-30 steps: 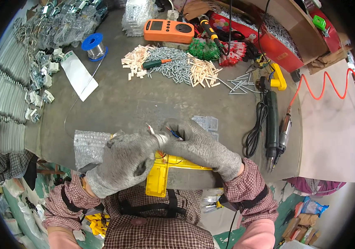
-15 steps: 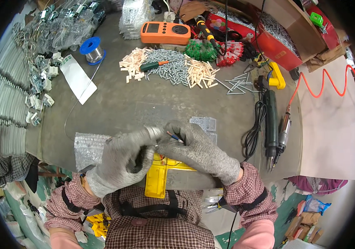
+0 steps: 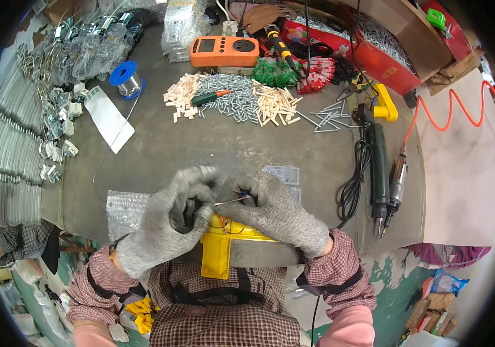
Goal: Assembling an electronic handheld device by soldering wires and installing a motor into a plastic housing.
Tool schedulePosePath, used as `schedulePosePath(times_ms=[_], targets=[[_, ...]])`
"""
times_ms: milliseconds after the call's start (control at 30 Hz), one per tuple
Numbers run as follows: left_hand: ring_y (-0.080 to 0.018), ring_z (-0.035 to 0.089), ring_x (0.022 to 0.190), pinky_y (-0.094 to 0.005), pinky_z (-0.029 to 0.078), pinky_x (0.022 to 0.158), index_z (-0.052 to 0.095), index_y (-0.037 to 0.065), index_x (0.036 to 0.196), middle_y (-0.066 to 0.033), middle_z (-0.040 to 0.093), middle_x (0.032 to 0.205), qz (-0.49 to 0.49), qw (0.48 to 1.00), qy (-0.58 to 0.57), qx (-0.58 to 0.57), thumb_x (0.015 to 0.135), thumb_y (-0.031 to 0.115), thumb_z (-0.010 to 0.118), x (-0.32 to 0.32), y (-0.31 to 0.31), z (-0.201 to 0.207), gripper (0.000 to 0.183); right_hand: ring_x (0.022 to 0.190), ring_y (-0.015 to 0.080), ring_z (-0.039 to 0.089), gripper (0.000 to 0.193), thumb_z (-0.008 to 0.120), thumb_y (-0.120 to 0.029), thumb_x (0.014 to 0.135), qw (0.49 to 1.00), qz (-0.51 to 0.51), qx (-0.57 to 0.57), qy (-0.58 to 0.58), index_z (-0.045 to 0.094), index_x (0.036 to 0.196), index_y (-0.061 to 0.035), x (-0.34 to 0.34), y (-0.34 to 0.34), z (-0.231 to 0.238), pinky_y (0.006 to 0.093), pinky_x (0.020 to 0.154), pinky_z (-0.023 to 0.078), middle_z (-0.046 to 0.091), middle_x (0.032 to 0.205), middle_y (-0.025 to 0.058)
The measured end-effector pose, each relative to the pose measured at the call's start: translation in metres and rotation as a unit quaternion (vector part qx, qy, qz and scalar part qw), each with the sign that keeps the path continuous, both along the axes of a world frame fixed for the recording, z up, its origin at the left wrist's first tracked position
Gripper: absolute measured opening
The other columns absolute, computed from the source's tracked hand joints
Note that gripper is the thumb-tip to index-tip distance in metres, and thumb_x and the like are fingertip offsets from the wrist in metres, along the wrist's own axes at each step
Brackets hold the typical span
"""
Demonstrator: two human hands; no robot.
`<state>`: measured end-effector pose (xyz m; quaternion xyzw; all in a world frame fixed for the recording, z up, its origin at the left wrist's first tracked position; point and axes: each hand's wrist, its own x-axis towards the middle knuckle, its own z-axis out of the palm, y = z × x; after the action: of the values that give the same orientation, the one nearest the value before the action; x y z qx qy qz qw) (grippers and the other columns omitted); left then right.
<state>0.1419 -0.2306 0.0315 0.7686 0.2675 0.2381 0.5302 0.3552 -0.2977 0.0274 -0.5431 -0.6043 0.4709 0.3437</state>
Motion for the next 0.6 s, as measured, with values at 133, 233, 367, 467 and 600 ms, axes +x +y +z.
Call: schedulePosePath(times_ms=[133,233,367,467,600], targets=[[0.0013,0.041,0.062,-0.0157,0.038,0.056,0.062,0.004,0.116,0.0017,0.063,0.087,-0.064,0.968,0.133,-0.201,0.095,0.003,0.064,0.006,0.016,0.027,0.021,0.093,0.0225,0.063,0.016,0.072,-0.013,0.089,0.993,-0.061,0.094,0.049,0.068,0.102,-0.0058,0.010,-0.005,0.012,0.0323,0.080,0.051,0.062,0.105,0.0090],[-0.0142,0.057,0.068,-0.0294,0.048,0.062,0.066,0.004,0.105,-0.0036,0.062,0.082,-0.045,0.978,0.162,0.127,0.093,0.013,0.067,0.022,0.007,0.016,0.015,0.099,0.0245,0.063,0.026,0.071,-0.008,0.085,0.969,-0.038,0.201,-0.138,0.072,0.111,-0.0091,0.019,-0.012,0.030,0.0355,0.085,0.051,0.060,0.114,0.0111],[-0.0340,0.064,0.084,-0.0437,0.052,0.072,0.067,0.007,0.100,-0.0120,0.063,0.087,-0.034,0.920,0.179,0.346,0.089,0.020,0.068,0.027,0.001,0.014,0.018,0.096,0.0286,0.064,0.030,0.070,-0.014,0.086,0.894,-0.041,0.310,-0.319,0.072,0.115,-0.0105,0.022,-0.018,0.040,0.0372,0.083,0.053,0.062,0.106,0.0086],[-0.0331,0.063,0.084,-0.0416,0.052,0.074,0.067,0.007,0.101,-0.0125,0.062,0.087,-0.022,0.947,0.142,0.286,0.086,0.018,0.072,0.026,0.006,0.003,0.019,0.093,0.0295,0.066,0.031,0.069,-0.016,0.087,0.961,-0.018,0.222,-0.165,0.072,0.117,-0.0112,0.033,-0.034,0.047,0.0382,0.081,0.054,0.064,0.102,0.0081],[-0.0331,0.062,0.088,-0.0419,0.051,0.080,0.068,0.009,0.104,-0.0124,0.062,0.093,0.001,0.968,0.154,0.198,0.078,0.021,0.082,0.028,0.008,-0.006,0.032,0.090,0.0307,0.069,0.047,0.065,-0.001,0.087,0.970,0.008,0.158,-0.184,0.061,0.133,-0.0070,0.026,-0.029,0.034,0.0389,0.079,0.055,0.068,0.100,0.0137]])
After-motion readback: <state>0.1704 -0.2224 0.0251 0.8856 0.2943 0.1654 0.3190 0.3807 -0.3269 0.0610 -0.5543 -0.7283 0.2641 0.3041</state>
